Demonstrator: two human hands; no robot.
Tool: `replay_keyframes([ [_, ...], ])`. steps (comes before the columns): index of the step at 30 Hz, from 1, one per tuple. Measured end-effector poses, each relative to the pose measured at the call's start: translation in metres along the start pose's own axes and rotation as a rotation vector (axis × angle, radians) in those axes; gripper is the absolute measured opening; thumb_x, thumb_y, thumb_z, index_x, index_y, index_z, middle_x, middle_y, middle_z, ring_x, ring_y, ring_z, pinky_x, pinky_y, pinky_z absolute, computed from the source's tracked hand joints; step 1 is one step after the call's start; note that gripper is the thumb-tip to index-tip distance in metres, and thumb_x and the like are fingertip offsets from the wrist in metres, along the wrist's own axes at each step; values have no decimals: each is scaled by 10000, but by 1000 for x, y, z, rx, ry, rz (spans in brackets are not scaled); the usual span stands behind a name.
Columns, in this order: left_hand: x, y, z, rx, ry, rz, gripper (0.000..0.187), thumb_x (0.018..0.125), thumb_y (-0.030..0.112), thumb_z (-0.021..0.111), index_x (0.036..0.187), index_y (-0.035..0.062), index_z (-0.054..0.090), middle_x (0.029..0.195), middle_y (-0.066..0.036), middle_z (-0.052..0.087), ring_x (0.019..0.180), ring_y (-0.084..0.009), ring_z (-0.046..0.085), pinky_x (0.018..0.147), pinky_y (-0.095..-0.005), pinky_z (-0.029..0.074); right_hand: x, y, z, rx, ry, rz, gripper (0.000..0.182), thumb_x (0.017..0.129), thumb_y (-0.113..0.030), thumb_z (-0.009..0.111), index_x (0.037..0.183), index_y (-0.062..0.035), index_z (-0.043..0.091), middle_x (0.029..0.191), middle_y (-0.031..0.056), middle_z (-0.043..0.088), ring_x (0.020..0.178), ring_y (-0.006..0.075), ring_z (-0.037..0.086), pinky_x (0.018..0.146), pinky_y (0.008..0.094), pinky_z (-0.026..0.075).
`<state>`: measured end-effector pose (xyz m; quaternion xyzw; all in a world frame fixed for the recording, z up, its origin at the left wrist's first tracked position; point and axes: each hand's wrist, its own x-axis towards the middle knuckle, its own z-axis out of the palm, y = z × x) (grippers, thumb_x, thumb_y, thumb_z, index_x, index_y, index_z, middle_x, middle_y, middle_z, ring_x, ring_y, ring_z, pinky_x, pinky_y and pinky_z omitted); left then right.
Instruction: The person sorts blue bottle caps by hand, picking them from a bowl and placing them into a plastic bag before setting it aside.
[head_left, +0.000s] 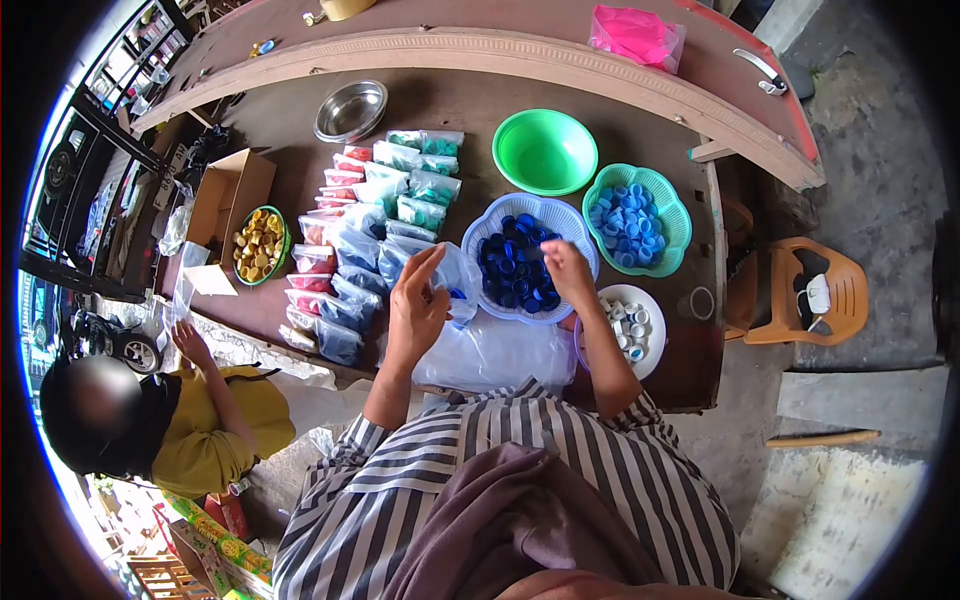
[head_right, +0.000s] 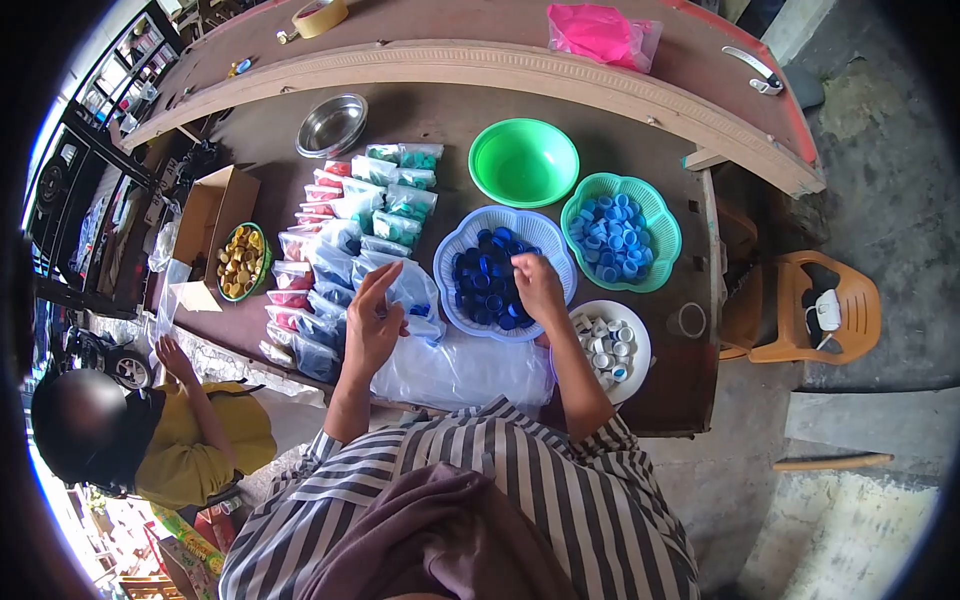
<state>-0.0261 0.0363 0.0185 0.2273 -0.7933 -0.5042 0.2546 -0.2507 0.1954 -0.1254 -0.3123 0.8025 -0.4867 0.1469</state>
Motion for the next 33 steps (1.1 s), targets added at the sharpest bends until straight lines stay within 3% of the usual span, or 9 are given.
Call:
replay_keyframes([
  [4, -5, 1, -7, -11, 14, 14, 555, 768, -81, 498, 1313, 3, 563, 1280, -158, 573, 563, -101, 561, 529, -246, 531, -32, 32, 17, -344, -191, -140, 315, 757, -84, 740, 1064, -54, 676, 1098, 129, 646, 1029, 320, 619, 892, 397, 501],
  [8, -13, 1, -10, -12, 17, 16, 547, 772, -77, 500, 1310, 2, 565, 1280, -157, 571, 567, -108, 583, 531, -253, 535, -42, 49, 31, -578, -179, -141, 165, 782, -35, 671, 944, -67, 679, 961, 113, 632, 974, 320, 614, 830, 419, 506],
  [13, -24, 2, -10, -16, 10, -9, 538, 779, -73, 498, 1308, 1, 565, 1279, -155, 569, 572, -107, 583, 534, -256, 540, -46, 30, 25, -498, -111, -150, 174, 806, 28, 628, 962, -38, 667, 967, 129, 616, 905, 304, 638, 781, 408, 520],
  [15, -27, 4, -9, -19, 1, -6, 532, 782, -68, 498, 1305, 1, 566, 1279, -153, 568, 574, -107, 581, 533, -256, 540, -41, 26, 24, -48, 9, -5, 244, 806, 55, 651, 1036, -28, 654, 1024, 142, 595, 846, 270, 658, 748, 366, 534],
  [16, -27, 4, -9, -19, 2, -3, 532, 782, -68, 498, 1305, 1, 566, 1279, -153, 568, 574, -107, 581, 533, -256, 540, -39, 23, 22, -48, 11, -7, 244, 806, 55, 651, 1036, -28, 654, 1024, 142, 595, 845, 270, 658, 748, 366, 534],
  [26, -22, 5, 8, 17, -50, 110, 560, 751, -101, 514, 1300, -3, 560, 1278, -172, 576, 536, -127, 571, 523, -267, 488, -61, -160, -19, 181, 309, -510, 220, 822, 18, 706, 1029, -32, 649, 1069, 116, 618, 937, 255, 638, 796, 334, 524],
  [28, -22, 7, 11, -17, -65, 92, 568, 745, -106, 517, 1301, 5, 565, 1274, -172, 579, 538, -123, 578, 526, -269, 491, -66, -175, -12, 130, 249, -665, 240, 816, 23, 703, 1042, -43, 655, 1089, 105, 612, 974, 271, 626, 832, 348, 515],
  [30, -21, 6, 12, -20, -62, 105, 567, 749, -105, 510, 1303, 8, 566, 1275, -171, 578, 541, -122, 582, 528, -268, 493, -64, -169, -11, -105, -90, -736, 270, 823, -8, 694, 1086, -62, 666, 1156, 97, 599, 1013, 282, 614, 869, 367, 506],
  [33, -19, 8, 6, -12, -45, 88, 563, 760, -103, 495, 1307, 11, 566, 1278, -167, 576, 551, -119, 589, 531, -262, 497, -50, -161, -9, 91, 18, -620, 235, 835, -16, 685, 1067, -49, 668, 1098, 107, 629, 985, 275, 631, 859, 362, 510],
])
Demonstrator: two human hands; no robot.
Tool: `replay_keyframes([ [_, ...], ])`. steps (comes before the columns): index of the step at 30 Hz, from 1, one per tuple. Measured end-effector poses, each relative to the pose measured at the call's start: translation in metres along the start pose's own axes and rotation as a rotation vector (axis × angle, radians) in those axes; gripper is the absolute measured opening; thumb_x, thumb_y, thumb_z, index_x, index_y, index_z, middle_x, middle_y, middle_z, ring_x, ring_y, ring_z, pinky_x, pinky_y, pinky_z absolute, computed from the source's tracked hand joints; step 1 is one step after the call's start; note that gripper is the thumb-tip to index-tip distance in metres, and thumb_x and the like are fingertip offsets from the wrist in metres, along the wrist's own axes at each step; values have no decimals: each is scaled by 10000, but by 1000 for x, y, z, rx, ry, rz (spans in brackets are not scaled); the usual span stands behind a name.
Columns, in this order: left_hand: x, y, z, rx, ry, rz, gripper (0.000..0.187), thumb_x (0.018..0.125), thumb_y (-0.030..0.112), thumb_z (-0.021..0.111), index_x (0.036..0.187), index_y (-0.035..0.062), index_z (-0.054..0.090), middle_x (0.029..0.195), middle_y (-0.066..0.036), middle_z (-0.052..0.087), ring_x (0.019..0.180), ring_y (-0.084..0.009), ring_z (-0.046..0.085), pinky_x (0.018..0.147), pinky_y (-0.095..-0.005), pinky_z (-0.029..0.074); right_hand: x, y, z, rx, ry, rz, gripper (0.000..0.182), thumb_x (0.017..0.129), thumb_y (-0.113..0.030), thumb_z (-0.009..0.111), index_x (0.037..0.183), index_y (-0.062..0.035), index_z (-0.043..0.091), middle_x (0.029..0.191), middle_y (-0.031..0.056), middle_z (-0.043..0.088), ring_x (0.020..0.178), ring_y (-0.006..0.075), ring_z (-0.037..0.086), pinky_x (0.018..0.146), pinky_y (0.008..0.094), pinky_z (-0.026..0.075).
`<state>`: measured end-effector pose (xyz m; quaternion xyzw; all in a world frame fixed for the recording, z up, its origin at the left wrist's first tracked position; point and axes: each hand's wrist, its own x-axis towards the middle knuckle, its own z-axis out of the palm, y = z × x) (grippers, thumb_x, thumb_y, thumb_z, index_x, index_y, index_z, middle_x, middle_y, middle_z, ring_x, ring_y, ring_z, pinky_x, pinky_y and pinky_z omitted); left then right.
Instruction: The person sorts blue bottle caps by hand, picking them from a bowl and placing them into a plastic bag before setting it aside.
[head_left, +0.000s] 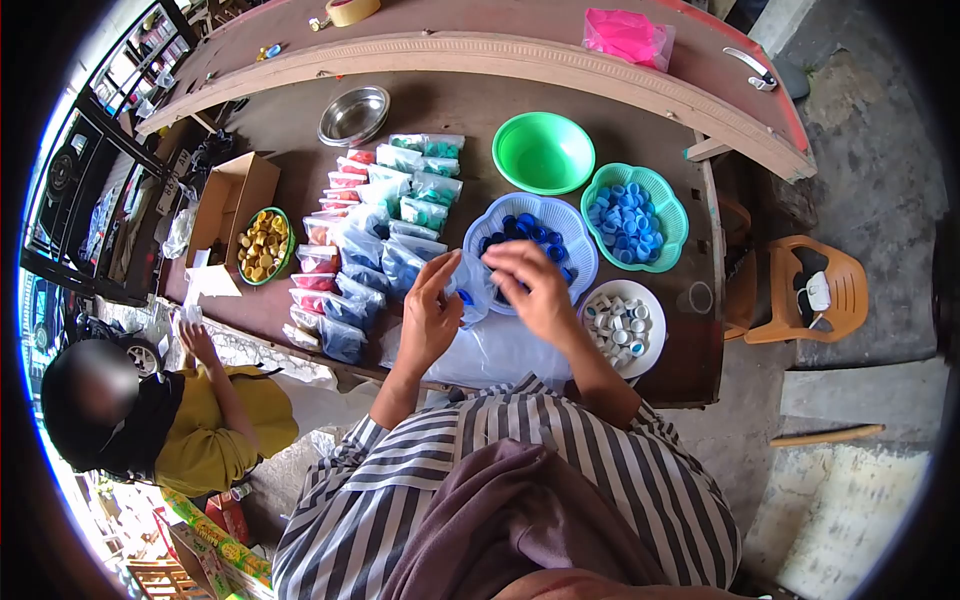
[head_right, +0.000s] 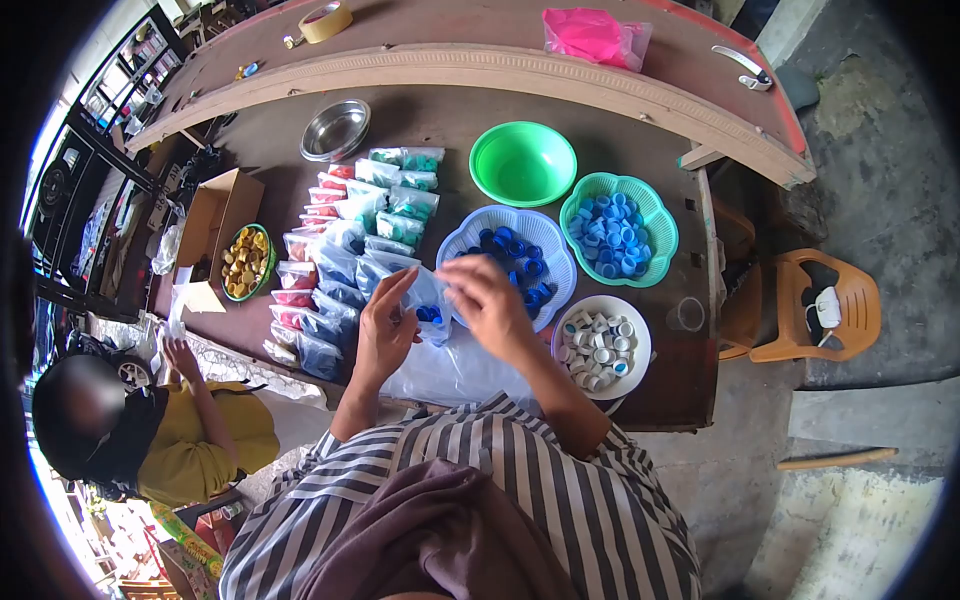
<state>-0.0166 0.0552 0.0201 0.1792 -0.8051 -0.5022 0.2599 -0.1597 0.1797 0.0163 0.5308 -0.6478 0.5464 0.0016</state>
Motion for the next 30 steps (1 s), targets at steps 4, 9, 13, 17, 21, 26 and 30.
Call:
replay_keyframes([
  [4, 4, -1, -10, 18, 20, -61, 557, 776, -91, 479, 1318, 10, 558, 1285, -160, 570, 573, -118, 598, 535, -251, 516, -11, 99, -3, 38, 102, 359, 160, 902, -25, 631, 1059, -20, 662, 1056, 124, 663, 893, 218, 676, 788, 316, 532],
  [9, 9, -6, -10, 9, 18, -92, 559, 775, -95, 487, 1319, 11, 558, 1282, -158, 571, 568, -114, 596, 539, -253, 523, -77, 193, 19, -418, -115, 424, 254, 814, -56, 700, 1064, -56, 655, 1035, 143, 588, 982, 322, 598, 863, 401, 497],
  [13, 16, -9, -5, 18, 7, -89, 554, 773, -103, 491, 1311, 8, 563, 1273, -161, 577, 563, -111, 597, 543, -251, 506, -84, 192, 23, -494, -261, 513, 312, 801, -45, 709, 1108, -65, 659, 1068, 144, 573, 1039, 335, 568, 895, 406, 478],
  [17, 26, -9, 1, 8, 8, -98, 548, 776, -100, 496, 1308, 9, 566, 1268, -164, 579, 566, -112, 598, 546, -250, 503, -83, 206, 19, -260, -146, 583, 347, 803, -32, 706, 1142, -75, 646, 1049, 152, 629, 938, 351, 618, 821, 417, 497],
  [21, 35, -12, 5, 25, -18, -98, 555, 773, -101, 488, 1312, 8, 563, 1269, -167, 577, 572, -112, 599, 544, -251, 506, -55, 163, 4, 5, 26, 617, 345, 840, -19, 681, 1174, -91, 634, 1037, 134, 631, 882, 283, 633, 757, 360, 512],
  [26, 43, -9, 10, 7, -65, -118, 562, 770, -109, 479, 1313, 9, 561, 1276, -163, 572, 577, -106, 598, 529, -245, 511, 0, 46, 3, 90, 243, 234, 377, 860, 31, 646, 1223, -57, 600, 1132, 145, 582, 948, 254, 616, 777, 334, 518],
  [30, 43, -11, 9, -15, -54, -94, 557, 773, -112, 478, 1315, -5, 554, 1290, -168, 561, 573, -103, 604, 522, -237, 519, 6, 33, 10, -13, -152, 92, 536, 853, -104, 704, 1353, -55, 517, 1281, 165, 508, 1172, 322, 513, 1022, 408, 398],
])
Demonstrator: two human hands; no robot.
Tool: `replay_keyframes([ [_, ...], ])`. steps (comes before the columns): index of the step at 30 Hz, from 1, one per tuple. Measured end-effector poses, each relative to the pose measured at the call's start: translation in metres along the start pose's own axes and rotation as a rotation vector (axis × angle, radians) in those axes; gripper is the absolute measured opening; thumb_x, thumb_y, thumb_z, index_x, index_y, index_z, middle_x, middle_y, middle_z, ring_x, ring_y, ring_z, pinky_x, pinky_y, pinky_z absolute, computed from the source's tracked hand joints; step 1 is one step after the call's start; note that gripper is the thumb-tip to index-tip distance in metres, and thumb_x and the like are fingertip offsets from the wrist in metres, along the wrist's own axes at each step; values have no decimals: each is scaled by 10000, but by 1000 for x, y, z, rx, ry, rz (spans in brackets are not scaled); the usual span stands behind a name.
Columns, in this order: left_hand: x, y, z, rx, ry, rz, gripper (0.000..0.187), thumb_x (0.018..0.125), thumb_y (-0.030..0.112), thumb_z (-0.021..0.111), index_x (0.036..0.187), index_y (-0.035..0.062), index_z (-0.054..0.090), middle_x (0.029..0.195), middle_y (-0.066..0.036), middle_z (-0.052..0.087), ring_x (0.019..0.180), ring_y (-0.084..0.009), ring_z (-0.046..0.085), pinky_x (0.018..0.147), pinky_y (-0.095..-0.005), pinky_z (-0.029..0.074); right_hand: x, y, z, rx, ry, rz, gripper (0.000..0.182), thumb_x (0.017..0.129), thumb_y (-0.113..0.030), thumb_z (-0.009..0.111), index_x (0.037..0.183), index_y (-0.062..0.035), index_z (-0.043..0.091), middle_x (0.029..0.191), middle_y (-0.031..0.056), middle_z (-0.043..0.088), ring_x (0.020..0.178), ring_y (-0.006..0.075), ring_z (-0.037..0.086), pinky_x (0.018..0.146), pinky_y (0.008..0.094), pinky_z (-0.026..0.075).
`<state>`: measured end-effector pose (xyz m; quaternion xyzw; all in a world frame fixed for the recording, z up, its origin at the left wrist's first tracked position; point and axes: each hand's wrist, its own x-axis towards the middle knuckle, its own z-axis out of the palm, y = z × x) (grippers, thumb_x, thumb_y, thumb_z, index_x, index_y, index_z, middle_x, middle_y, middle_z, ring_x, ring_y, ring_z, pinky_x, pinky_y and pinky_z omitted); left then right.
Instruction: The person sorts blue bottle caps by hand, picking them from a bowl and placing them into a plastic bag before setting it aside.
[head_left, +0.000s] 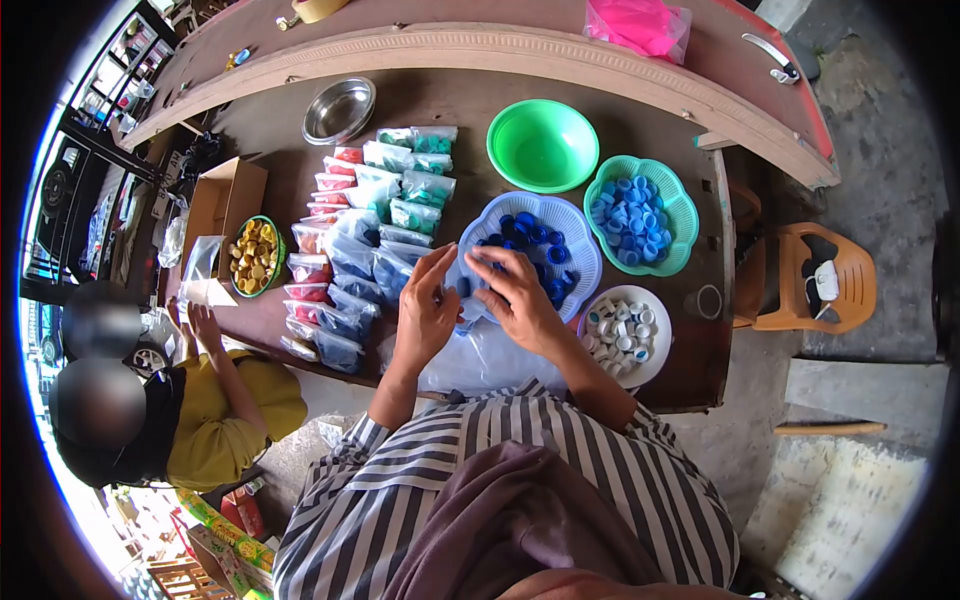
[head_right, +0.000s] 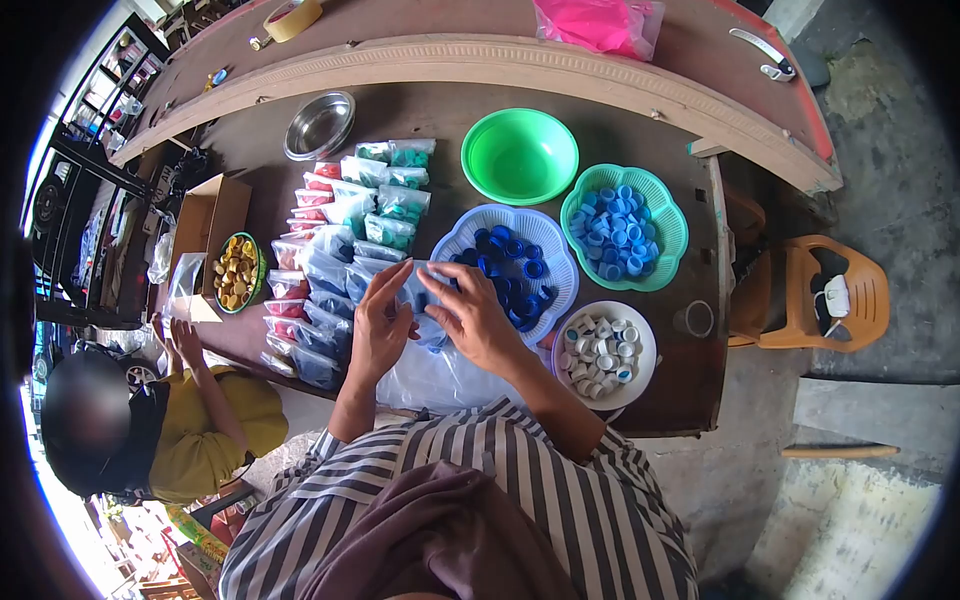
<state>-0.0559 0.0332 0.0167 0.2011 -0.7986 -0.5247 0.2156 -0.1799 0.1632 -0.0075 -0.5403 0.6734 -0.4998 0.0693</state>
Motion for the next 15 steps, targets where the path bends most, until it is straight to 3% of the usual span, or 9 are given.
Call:
replay_keyframes([
  [5, -12, -2, -12, -33, 73, -4, 548, 787, -111, 483, 1324, -20, 545, 1293, -174, 551, 587, -107, 622, 535, -233, 532, -9, 5, 18, 220, 99, 67, 848, 800, -280, 787, 1475, -43, 332, 1418, 202, 387, 1285, 346, 428, 1095, 415, 339],
  [7, -19, 3, -16, -80, 80, -18, 535, 802, -108, 498, 1327, -16, 547, 1303, -171, 540, 610, -104, 629, 543, -236, 536, -27, 25, 45, 245, -109, 168, 1010, 755, -350, 822, 1505, -27, 226, 1484, 210, 289, 1345, 367, 356, 1118, 415, 311],
  [8, -22, 6, -17, -155, 47, -46, 520, 825, -85, 499, 1338, -11, 540, 1326, -156, 518, 635, -92, 614, 565, -231, 539, -36, 26, 59, 296, -46, 187, 816, 832, -286, 766, 1468, -29, 324, 1407, 229, 437, 1284, 370, 467, 1056, 411, 384],
  [9, -24, 9, -17, -230, 15, -74, 505, 848, -62, 501, 1349, -5, 533, 1348, -141, 496, 660, -80, 599, 588, -227, 542, -42, 27, 64, 287, -44, 175, 816, 832, -286, 766, 1468, -29, 324, 1407, 229, 437, 1284, 370, 467, 1056, 411, 384],
  [11, -24, 13, -22, -244, -25, 3, 507, 890, 3, 563, 1391, 1, 487, 1365, -147, 473, 700, -80, 600, 620, -237, 547, -49, 30, 72, 393, -216, 369, 550, 911, -218, 676, 1371, -8, 462, 1213, 226, 614, 1104, 360, 625, 934, 411, 477],
  [12, -24, 24, -24, -239, -64, 79, 540, 882, 21, 611, 1405, 17, 477, 1369, -157, 472, 682, -87, 602, 620, -237, 538, -50, 32, 74, 390, -224, 362, 550, 911, -218, 676, 1371, -8, 462, 1213, 226, 614, 1104, 360, 625, 934, 411, 477],
  [13, -27, 30, -28, -232, -105, 148, 579, 873, 39, 659, 1419, 33, 466, 1374, -166, 470, 664, -95, 604, 620, -238, 530, -51, 36, 75, 392, -180, 395, 443, 938, -203, 632, 1314, -2, 510, 1122, 219, 650, 1007, 362, 659, 873, 414, 499],
  [14, -27, 14, -34, -113, -92, 224, 699, 854, 162, 733, 1467, 73, 409, 1406, -173, 441, 663, -104, 598, 625, -240, 518, -51, 41, 74, 391, -135, 424, 350, 966, -187, 587, 1257, 5, 559, 1030, 213, 686, 910, 364, 694, 813, 417, 521],
  [15, -29, 13, -41, -98, -81, 179, 841, 812, 235, 783, 1509, 98, 333, 1423, -186, 431, 775, -147, 606, 673, -272, 520, -44, 33, 57, 315, -151, 443, 307, 991, -189, 548, 1207, 27, 581, 1054, 192, 685, 892, 309, 704, 767, 392, 526],
])
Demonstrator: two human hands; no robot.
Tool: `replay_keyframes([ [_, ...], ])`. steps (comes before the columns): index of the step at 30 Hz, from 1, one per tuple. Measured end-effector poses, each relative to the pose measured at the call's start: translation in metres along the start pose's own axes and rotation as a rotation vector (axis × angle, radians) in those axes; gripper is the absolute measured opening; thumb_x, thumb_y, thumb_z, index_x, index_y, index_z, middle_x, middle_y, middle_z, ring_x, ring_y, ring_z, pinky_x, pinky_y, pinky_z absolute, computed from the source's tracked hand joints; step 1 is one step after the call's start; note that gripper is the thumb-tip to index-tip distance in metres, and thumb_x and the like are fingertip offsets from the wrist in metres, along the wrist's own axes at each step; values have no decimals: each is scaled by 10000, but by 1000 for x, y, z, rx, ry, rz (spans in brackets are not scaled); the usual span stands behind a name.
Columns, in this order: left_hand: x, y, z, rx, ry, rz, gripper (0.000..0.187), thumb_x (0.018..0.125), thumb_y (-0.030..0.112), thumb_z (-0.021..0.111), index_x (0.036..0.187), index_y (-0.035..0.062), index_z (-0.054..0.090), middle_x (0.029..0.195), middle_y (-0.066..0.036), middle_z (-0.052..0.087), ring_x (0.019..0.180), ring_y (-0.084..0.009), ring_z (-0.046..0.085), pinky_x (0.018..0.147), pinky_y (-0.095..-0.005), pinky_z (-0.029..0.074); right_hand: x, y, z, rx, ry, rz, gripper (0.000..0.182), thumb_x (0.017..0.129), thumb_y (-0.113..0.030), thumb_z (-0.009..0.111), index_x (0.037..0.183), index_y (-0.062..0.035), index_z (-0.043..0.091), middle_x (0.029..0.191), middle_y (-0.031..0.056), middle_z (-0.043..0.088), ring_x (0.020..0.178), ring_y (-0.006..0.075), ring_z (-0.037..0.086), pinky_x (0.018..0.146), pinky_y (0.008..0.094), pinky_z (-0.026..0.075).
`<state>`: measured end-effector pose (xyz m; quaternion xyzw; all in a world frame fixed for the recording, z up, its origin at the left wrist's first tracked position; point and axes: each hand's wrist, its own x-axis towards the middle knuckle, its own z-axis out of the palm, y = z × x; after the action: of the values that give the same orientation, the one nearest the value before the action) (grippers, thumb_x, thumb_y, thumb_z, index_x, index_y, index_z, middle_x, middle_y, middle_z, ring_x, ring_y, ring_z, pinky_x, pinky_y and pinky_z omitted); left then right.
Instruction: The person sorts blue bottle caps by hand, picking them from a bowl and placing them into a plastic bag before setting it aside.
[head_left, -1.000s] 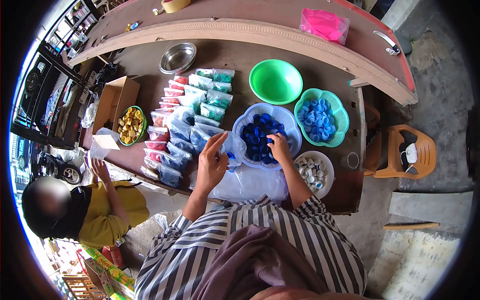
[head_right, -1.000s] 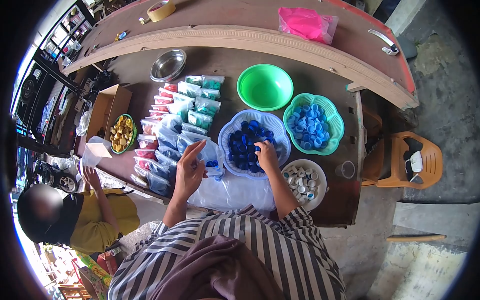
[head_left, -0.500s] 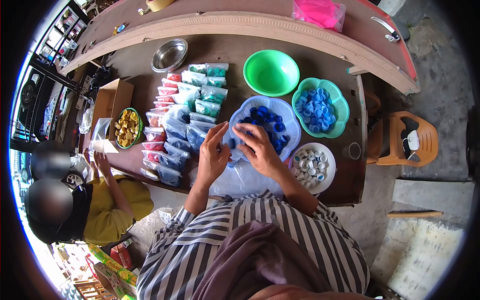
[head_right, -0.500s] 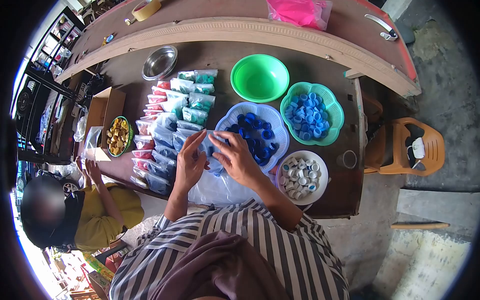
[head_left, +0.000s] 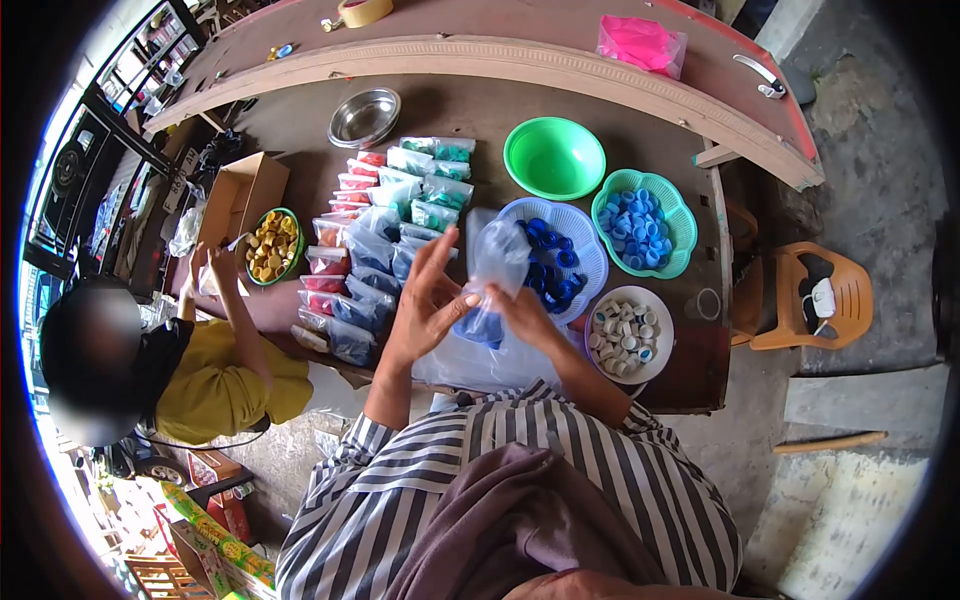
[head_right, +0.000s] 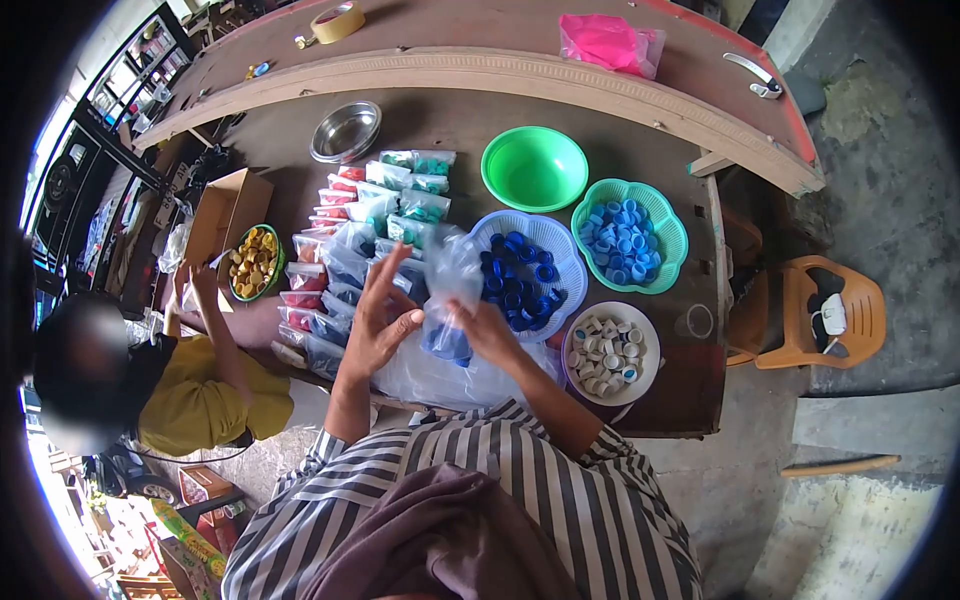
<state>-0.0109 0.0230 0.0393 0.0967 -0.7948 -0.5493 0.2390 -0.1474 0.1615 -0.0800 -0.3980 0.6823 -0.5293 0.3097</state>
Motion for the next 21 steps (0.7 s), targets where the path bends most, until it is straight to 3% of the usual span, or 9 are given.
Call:
replay_keyframes([
  [2, -4, -22, -9, 30, 23, 30, 1015, 743, 268, 841, 1544, 116, 236, 1414, -192, 442, 980, -201, 592, 790, -315, 517, 4, 22, -6, 447, 64, -44, 282, 1013, -180, 518, 1194, 21, 594, 1064, 129, 690, 936, 209, 681, 772, 327, 512],
  [4, -12, -49, -11, -29, -118, -52, 1052, 726, 273, 852, 1543, 89, 216, 1435, -178, 427, 1107, -208, 541, 892, -328, 476, 1, -12, -25, 415, 95, -94, 276, 1030, -184, 495, 1192, 14, 600, 1088, 80, 674, 1006, 136, 626, 836, 285, 493],
  [6, -18, -76, -3, -88, -262, -134, 1089, 709, 279, 863, 1542, 62, 196, 1456, -164, 413, 1234, -215, 490, 993, -340, 436, -1, -33, -36, 658, 10, -50, 290, 1032, -206, 493, 1205, 6, 589, 1140, 96, 651, 1047, 158, 620, 917, 308, 499],
  [8, -22, -90, 15, -380, -459, -220, 1032, 683, 210, 886, 1496, 17, 282, 1416, -137, 458, 1268, -214, 477, 1031, -331, 407, -5, -43, -42, 710, 25, -22, 379, 1035, -206, 467, 1317, 43, 507, 1209, 141, 623, 1127, 278, 616, 959, 391, 528],
  [9, -24, -88, 21, -382, -457, -213, 1032, 683, 210, 886, 1496, 17, 282, 1416, -137, 458, 1268, -214, 477, 1031, -331, 407, -7, -45, -44, 704, 23, -25, 379, 1035, -206, 467, 1317, 43, 507, 1209, 141, 623, 1127, 278, 616, 959, 391, 528],
  [11, -27, -87, 33, -379, -386, -303, 807, 710, 213, 882, 1355, -29, 463, 1216, -83, 597, 1043, -164, 570, 906, -325, 469, -9, -48, -49, 783, 25, -23, 374, 1031, -206, 476, 1309, 40, 513, 1220, 149, 621, 1111, 276, 628, 928, 385, 540],
  [15, -27, -87, 44, -490, -424, -475, 682, 749, 140, 848, 1320, 4, 503, 1127, -35, 639, 1039, -138, 593, 945, -303, 455, -14, -52, -62, 715, 18, -64, 354, 1018, -179, 494, 1297, 39, 514, 1237, 156, 616, 1088, 279, 644, 882, 382, 551],
  [17, -32, -87, 46, -575, -374, -535, 443, 809, 145, 801, 1185, 14, 606, 998, -1, 661, 903, -90, 597, 851, -258, 476, -19, -56, -70, 669, 12, -47, 352, 1012, -180, 507, 1295, 30, 522, 1239, 145, 616, 1099, 262, 632, 920, 381, 533],
  [21, -38, -80, 51, -695, -331, -538, 425, 835, 153, 777, 1199, 23, 601, 1004, 3, 658, 892, -80, 596, 820, -247, 482, -26, -57, -73, 681, 46, 0, 374, 977, -166, 573, 1303, 12, 530, 1265, 125, 605, 1144, 263, 610, 954, 383, 518],
])
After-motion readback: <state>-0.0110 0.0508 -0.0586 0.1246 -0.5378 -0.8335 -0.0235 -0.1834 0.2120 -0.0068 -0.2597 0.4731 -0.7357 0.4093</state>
